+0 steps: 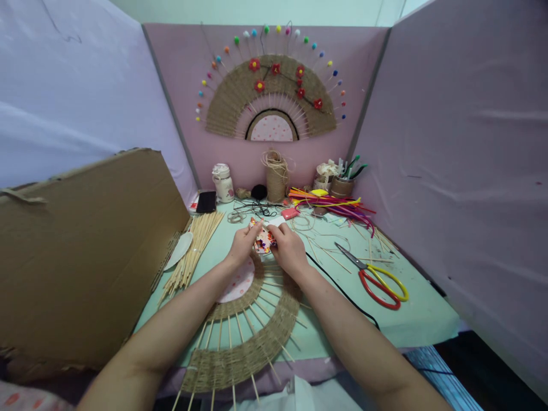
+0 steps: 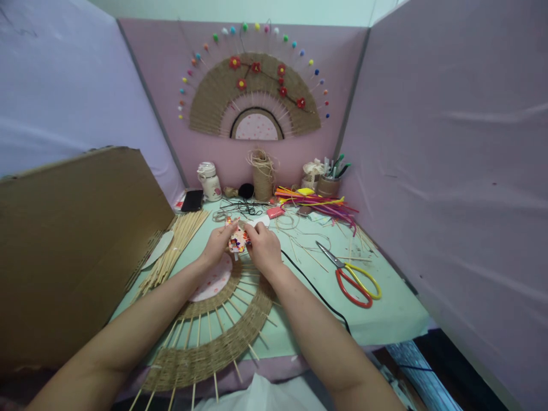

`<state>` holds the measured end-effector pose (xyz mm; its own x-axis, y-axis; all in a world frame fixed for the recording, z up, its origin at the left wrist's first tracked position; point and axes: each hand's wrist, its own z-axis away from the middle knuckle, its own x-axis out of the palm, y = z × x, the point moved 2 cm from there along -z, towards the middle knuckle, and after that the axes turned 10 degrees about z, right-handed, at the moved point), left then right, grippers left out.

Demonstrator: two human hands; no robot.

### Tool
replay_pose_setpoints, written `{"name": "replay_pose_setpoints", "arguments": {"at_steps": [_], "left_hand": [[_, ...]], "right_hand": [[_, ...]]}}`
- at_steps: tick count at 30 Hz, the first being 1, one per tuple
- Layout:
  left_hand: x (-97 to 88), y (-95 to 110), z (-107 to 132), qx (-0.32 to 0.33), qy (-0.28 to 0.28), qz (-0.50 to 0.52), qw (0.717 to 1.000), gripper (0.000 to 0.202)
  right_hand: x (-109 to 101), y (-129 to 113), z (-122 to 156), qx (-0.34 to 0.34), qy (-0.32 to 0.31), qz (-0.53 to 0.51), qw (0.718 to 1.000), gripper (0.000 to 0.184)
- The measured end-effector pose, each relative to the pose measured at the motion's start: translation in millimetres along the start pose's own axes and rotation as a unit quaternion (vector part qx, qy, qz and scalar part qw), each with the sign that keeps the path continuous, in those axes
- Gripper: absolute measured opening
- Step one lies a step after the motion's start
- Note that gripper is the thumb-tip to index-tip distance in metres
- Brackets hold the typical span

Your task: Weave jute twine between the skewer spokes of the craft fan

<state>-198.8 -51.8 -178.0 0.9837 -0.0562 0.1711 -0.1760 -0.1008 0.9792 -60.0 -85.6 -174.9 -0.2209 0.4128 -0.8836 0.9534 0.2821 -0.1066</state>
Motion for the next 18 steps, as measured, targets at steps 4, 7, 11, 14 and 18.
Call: {"name": "replay_pose_setpoints", "arguments": {"at_steps": [4,7,11,14,18], "left_hand": [[0.0,-0.4,0.2,-0.001,-0.001,-0.005,1.0,0.052],[-0.1,-0.5,-0.4,0.0,0.0,-0.007,1.0,0.052],[-0.3,0.1,-0.5,0.002,-0.003,-0.008,1.0,0.052],[-0.3,0.0,-0.1,-0.006,-0.002,-0.006,1.0,0.052],[0.1,-0.2,0.3,-0.003,-0.002,-0.001,1.0,0.052]], "right_hand": [[-0.3,0.0,0.2,0.003,0.001,0.002,1.0,0.044],[-0.5,0.2,0.1,0.002,0.0,0.004,1.0,0.043],[-0.5,0.1,0.0,0.002,0.0,0.007,1.0,0.043],[-0.8,-0.5,0.0,0.001,-0.007,0.009,1.0,0.044],[-2.1,-1.0,0.2,0.002,-0.003,0.007,1.0,0.043]]}}
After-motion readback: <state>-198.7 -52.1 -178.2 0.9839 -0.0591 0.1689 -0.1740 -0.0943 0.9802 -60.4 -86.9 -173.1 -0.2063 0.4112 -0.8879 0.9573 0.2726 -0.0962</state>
